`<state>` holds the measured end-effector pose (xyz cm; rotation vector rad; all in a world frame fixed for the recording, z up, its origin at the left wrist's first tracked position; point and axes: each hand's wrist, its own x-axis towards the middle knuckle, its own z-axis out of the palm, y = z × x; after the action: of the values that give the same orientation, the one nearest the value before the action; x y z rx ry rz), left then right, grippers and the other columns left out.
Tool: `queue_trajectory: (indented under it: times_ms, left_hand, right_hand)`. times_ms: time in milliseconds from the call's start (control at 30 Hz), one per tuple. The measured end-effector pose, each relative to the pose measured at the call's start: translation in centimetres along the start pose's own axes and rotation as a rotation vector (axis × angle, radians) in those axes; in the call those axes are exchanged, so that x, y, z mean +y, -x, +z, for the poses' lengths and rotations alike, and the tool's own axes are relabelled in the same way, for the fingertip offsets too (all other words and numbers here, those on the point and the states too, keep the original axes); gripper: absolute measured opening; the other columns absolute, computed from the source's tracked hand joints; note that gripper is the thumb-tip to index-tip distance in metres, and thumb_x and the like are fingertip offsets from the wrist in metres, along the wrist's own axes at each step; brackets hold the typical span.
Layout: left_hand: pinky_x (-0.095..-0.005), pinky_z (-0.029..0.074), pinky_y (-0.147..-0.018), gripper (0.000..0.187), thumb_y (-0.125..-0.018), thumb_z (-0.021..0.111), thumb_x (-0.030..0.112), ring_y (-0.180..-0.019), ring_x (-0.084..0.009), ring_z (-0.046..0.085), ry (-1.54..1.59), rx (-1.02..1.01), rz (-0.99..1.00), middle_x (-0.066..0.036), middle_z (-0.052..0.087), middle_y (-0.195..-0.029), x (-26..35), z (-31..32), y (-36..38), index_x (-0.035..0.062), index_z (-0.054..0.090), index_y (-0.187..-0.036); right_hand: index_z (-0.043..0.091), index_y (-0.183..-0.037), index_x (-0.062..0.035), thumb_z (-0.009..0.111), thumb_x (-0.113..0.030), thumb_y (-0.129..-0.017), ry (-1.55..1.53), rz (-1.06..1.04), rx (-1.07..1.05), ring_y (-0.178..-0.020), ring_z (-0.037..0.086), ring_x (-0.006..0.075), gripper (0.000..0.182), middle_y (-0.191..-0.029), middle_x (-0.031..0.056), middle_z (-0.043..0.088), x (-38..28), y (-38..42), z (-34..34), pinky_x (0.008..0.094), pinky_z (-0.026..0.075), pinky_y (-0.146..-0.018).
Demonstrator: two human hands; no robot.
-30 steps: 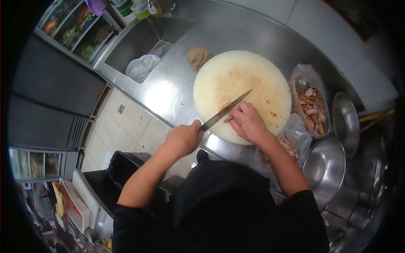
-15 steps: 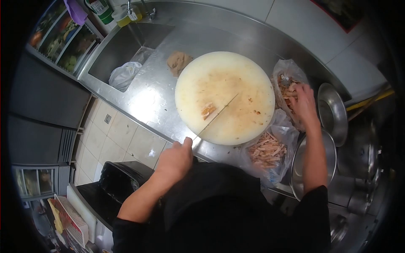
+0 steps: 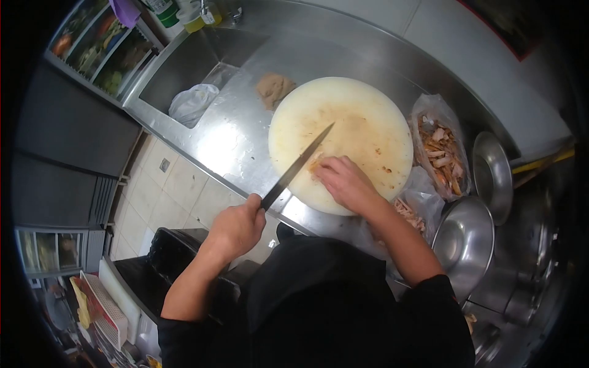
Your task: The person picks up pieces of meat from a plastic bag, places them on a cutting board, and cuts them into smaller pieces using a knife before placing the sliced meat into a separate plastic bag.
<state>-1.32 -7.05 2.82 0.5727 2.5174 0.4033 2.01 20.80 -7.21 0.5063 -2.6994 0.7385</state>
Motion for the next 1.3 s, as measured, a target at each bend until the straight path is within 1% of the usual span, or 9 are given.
queue_trajectory:
  times_ms: [233,433,633,733,833,867,1100,1133,1300]
  left_hand:
    - [-0.0600,0.049,-0.075,0.019,-0.100,0.052,0.020,-0.080,-0.0511,0.064,-0.080,-0.046,0.066,-0.028,0.066,-0.079,0.6,0.1,1.3,0.0028,0.050,-0.107]
    - [-0.0585,0.052,-0.075,0.020,-0.101,0.047,0.021,-0.083,-0.0484,0.067,-0.171,-0.204,-0.058,-0.026,0.069,-0.084,1.4,1.9,0.6,0.0035,0.050,-0.111]
    - [-0.0626,0.049,-0.079,0.026,-0.102,0.049,0.026,-0.086,-0.0540,0.063,-0.098,-0.161,0.026,-0.032,0.067,-0.085,2.1,-0.1,-0.9,0.0026,0.051,-0.113]
    - [-0.0502,0.054,-0.064,0.025,-0.104,0.047,0.025,-0.069,-0.0420,0.068,-0.111,-0.057,0.067,-0.023,0.067,-0.077,-1.6,-0.4,0.2,0.0008,0.052,-0.108]
    - [-0.0396,0.053,-0.056,0.025,-0.105,0.047,0.025,-0.054,-0.0270,0.065,0.416,-0.334,-0.159,-0.014,0.060,-0.069,-4.8,-0.2,-2.5,-0.0001,0.050,-0.105]
    - [-0.0306,0.048,-0.050,0.024,-0.106,0.046,0.024,-0.047,-0.0142,0.055,0.537,-0.359,-0.141,-0.005,0.052,-0.065,-5.3,0.7,-2.9,0.0003,0.049,-0.105]
    - [-0.0288,0.045,-0.046,0.023,-0.106,0.049,0.021,-0.048,-0.0134,0.050,0.690,-0.610,-0.078,-0.003,0.050,-0.066,-2.0,3.2,-3.5,0.0013,0.051,-0.117]
    - [-0.0276,0.047,-0.048,0.018,-0.107,0.047,0.022,-0.048,-0.0131,0.053,0.632,-0.639,-0.052,-0.002,0.052,-0.068,-0.9,3.0,-3.6,0.0048,0.050,-0.107]
    - [-0.0324,0.050,-0.056,0.029,-0.107,0.049,0.030,-0.054,-0.0154,0.058,0.261,-0.780,0.192,-0.006,0.055,-0.069,5.0,0.5,-3.0,0.0012,0.050,-0.102]
  right_hand:
    - [0.068,-0.094,-0.0070,0.073,-0.006,-0.083,-0.047,0.078,0.191,-0.096,0.061,0.0303,0.012,-0.100,0.0107,0.060,0.0,0.9,1.1,0.0392,0.051,-0.085]
    - [0.065,-0.089,-0.0068,0.074,-0.005,-0.081,0.014,0.077,0.131,-0.092,0.059,0.0295,0.012,-0.096,0.0088,0.061,-0.2,0.7,1.5,0.0406,0.050,-0.081]
    - [0.066,-0.101,-0.0048,0.073,-0.004,-0.081,-0.032,0.187,0.091,-0.099,0.058,0.0344,0.021,-0.105,0.0131,0.062,-0.3,0.8,1.4,0.0426,0.050,-0.087]
    - [0.065,-0.118,-0.0038,0.071,-0.005,-0.084,-0.021,0.179,0.200,-0.108,0.055,0.0380,0.034,-0.119,0.0170,0.061,-0.9,-0.5,0.5,0.0428,0.049,-0.094]
    - [0.062,-0.129,-0.0035,0.068,-0.007,-0.087,-0.032,0.041,0.027,-0.118,0.052,0.0399,0.042,-0.129,0.0188,0.059,0.9,-1.5,0.9,0.0433,0.047,-0.101]
    - [0.062,-0.129,-0.0033,0.067,-0.007,-0.088,-0.052,0.026,0.011,-0.119,0.052,0.0398,0.041,-0.129,0.0187,0.059,1.1,-1.4,1.1,0.0435,0.047,-0.101]
    - [0.065,-0.125,-0.0025,0.066,-0.005,-0.090,-0.082,0.324,0.261,-0.115,0.057,0.0375,0.035,-0.123,0.0176,0.059,-1.5,2.4,1.4,0.0429,0.049,-0.099]
    - [0.066,-0.124,-0.0022,0.066,-0.004,-0.089,-0.076,0.362,0.330,-0.113,0.058,0.0372,0.034,-0.123,0.0176,0.059,-2.2,3.1,0.9,0.0427,0.050,-0.098]
    - [0.065,-0.125,-0.0011,0.067,-0.003,-0.088,0.210,0.648,0.596,-0.113,0.058,0.0393,0.037,-0.124,0.0193,0.059,-4.8,11.5,-5.0,0.0440,0.050,-0.099]
